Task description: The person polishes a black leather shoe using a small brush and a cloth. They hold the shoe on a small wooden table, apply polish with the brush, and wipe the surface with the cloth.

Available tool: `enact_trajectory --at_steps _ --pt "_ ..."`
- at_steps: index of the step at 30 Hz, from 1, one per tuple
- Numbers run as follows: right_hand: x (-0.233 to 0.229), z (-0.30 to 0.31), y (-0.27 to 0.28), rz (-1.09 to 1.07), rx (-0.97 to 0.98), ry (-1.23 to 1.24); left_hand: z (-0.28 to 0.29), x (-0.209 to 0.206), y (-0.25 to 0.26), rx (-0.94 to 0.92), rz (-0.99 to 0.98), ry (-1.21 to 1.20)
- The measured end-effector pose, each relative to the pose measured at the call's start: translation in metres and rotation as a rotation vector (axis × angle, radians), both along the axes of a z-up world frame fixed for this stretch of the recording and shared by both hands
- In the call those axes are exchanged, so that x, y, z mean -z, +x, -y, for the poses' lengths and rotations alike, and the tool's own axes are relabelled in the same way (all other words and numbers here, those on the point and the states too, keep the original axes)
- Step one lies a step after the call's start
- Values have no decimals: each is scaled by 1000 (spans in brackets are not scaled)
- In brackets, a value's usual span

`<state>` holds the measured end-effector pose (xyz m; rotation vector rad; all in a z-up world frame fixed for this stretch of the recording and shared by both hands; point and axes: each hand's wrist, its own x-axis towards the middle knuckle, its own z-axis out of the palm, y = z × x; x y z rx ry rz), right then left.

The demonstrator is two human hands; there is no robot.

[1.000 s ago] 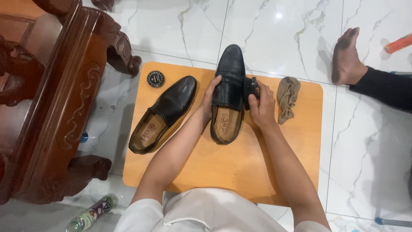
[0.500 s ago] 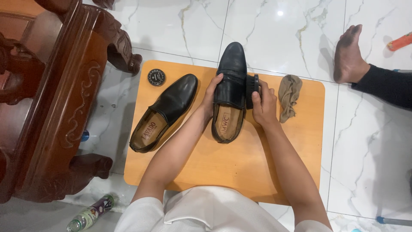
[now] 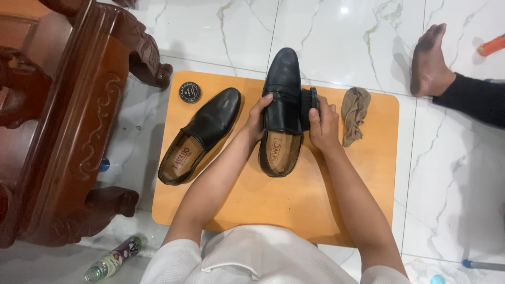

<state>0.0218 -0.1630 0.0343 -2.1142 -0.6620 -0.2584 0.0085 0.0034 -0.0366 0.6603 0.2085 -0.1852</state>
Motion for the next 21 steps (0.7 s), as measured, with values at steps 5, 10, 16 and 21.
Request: enact_trajectory --at_steps 5,10,16,21 --pt "7 0 4 -2 9 15 1 12 7 -14 -1 -14" --pt "9 2 3 -23 15 23 4 22 9 -23 31 19" --pt "0 0 -2 -24 -23 122 3 28 7 -35 17 23" --pt "-25 1 1 -47 -268 159 4 46 7 5 65 -51"
